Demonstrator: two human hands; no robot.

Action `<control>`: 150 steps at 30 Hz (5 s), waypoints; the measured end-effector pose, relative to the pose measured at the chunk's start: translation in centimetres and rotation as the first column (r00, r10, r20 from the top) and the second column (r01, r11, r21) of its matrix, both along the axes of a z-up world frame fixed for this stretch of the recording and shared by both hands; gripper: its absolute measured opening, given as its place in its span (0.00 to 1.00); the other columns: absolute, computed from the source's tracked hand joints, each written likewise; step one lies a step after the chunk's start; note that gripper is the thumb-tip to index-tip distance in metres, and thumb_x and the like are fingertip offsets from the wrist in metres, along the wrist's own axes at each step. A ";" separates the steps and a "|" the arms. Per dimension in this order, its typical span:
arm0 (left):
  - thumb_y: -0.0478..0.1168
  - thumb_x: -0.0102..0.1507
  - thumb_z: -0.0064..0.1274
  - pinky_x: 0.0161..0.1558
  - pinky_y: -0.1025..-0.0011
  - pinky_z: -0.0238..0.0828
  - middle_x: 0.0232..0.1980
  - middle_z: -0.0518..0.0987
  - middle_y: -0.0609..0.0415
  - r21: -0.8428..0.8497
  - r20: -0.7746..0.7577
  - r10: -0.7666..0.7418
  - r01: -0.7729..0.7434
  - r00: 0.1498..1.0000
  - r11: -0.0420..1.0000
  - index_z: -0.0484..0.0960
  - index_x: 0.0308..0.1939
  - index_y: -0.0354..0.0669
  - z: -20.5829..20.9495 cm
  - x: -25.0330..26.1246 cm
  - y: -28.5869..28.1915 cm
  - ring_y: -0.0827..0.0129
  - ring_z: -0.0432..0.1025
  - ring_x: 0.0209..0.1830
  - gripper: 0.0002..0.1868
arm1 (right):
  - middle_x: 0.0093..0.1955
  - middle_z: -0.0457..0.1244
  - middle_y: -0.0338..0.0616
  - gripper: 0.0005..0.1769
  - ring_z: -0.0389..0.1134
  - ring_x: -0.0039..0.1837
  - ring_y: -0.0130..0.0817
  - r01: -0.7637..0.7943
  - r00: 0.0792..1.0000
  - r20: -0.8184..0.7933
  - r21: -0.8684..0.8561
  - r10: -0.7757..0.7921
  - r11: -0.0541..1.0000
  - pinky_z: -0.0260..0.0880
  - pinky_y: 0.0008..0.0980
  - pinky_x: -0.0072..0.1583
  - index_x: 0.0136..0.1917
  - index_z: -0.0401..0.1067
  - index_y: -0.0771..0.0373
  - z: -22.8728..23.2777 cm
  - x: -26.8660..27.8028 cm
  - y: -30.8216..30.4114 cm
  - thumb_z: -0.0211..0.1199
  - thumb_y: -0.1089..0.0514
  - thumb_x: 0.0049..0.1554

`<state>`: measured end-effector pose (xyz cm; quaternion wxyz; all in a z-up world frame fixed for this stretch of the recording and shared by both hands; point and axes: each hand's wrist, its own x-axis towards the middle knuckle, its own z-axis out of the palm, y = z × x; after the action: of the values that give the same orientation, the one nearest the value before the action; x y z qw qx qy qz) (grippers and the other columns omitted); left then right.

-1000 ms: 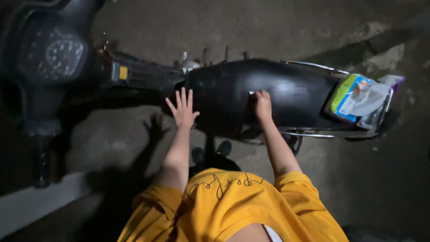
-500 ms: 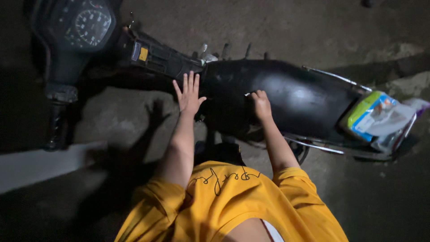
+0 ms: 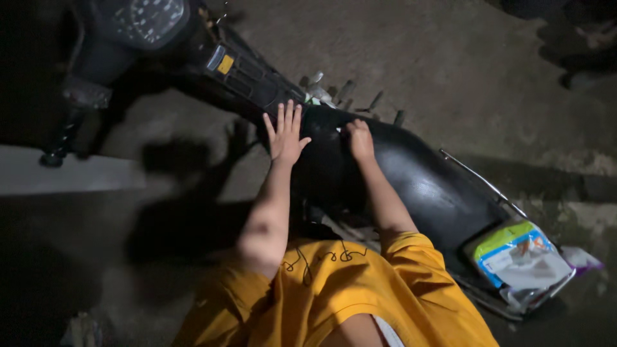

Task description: The person wipes the seat and handlebars of a motorcycle using a small white cloth. They then pick up a spray bottle and apply liquid to the handlebars and dashboard area. The person continues to wipe the motorcycle seat with the cloth.

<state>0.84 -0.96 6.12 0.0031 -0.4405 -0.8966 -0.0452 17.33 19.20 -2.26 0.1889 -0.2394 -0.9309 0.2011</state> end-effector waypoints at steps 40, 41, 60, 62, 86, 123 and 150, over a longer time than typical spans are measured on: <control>0.64 0.59 0.60 0.77 0.34 0.26 0.86 0.42 0.51 -0.079 -0.071 -0.091 0.085 0.993 0.993 0.49 0.83 0.52 -0.5 0.6 -1.1 0.54 0.35 0.85 0.56 | 0.44 0.66 0.55 0.05 0.68 0.52 0.55 -0.034 0.999 -0.009 -0.050 0.034 0.998 0.70 0.47 0.53 0.42 0.78 0.61 1.3 0.9 2.8 0.63 0.62 0.51; 0.64 0.59 0.60 0.77 0.34 0.27 0.86 0.42 0.51 -0.083 -0.078 -0.080 0.074 0.994 0.994 0.49 0.83 0.52 -0.7 0.4 -1.4 0.53 0.35 0.85 0.56 | 0.44 0.66 0.57 0.06 0.69 0.50 0.56 -0.013 1.000 0.009 -0.082 0.014 0.997 0.70 0.48 0.52 0.42 0.78 0.61 0.7 0.1 3.3 0.64 0.61 0.50; 0.62 0.59 0.61 0.77 0.34 0.26 0.85 0.44 0.49 -0.078 -0.031 -0.042 0.039 0.999 0.996 0.48 0.83 0.53 -0.6 0.3 -2.7 0.51 0.36 0.85 0.56 | 0.52 0.69 0.60 0.09 0.70 0.56 0.59 -0.176 0.968 0.172 -0.042 0.180 0.984 0.70 0.51 0.58 0.49 0.80 0.61 -0.7 -0.5 8.1 0.63 0.58 0.58; 0.62 0.59 0.61 0.77 0.34 0.26 0.85 0.44 0.50 -0.059 -0.031 -0.072 0.070 0.997 0.996 0.48 0.83 0.54 -0.7 0.8 -2.1 0.52 0.36 0.85 0.56 | 0.49 0.69 0.58 0.09 0.70 0.55 0.58 -0.203 0.961 0.184 -0.023 0.204 0.979 0.70 0.50 0.58 0.47 0.79 0.61 -0.6 1.4 7.9 0.64 0.56 0.56; 0.62 0.61 0.57 0.78 0.37 0.23 0.86 0.42 0.50 -0.086 -0.055 -0.133 0.128 0.990 0.988 0.48 0.84 0.54 0.6 0.7 1.0 0.55 0.34 0.86 0.53 | 0.42 0.69 0.56 0.08 0.70 0.47 0.56 -0.043 0.998 -0.052 0.007 0.044 0.999 0.70 0.48 0.53 0.40 0.80 0.62 0.7 2.8 3.9 0.62 0.66 0.47; 0.61 0.62 0.56 0.77 0.37 0.23 0.86 0.44 0.48 -0.139 -0.060 -0.107 0.098 0.992 0.986 0.52 0.82 0.50 0.2 -0.9 -3.3 0.53 0.34 0.85 0.50 | 0.43 0.69 0.60 0.07 0.72 0.48 0.57 -0.025 0.999 -0.039 -0.140 0.020 0.990 0.71 0.48 0.52 0.43 0.80 0.62 -1.4 -2.2 4.8 0.63 0.64 0.50; 0.59 0.61 0.59 0.77 0.37 0.25 0.85 0.45 0.48 -0.074 0.002 -0.085 0.085 0.996 0.994 0.53 0.82 0.48 -1.0 -1.5 -4.6 0.53 0.35 0.85 0.50 | 0.45 0.66 0.59 0.04 0.66 0.50 0.58 -0.018 0.994 -0.110 -0.004 0.017 1.000 0.67 0.49 0.53 0.43 0.78 0.65 0.3 -1.9 -1.1 0.64 0.65 0.53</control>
<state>-0.64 -5.51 5.17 -0.0149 -0.4783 -0.8780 -0.0118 15.44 18.14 -2.01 0.2376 -0.2203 -0.9206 0.2179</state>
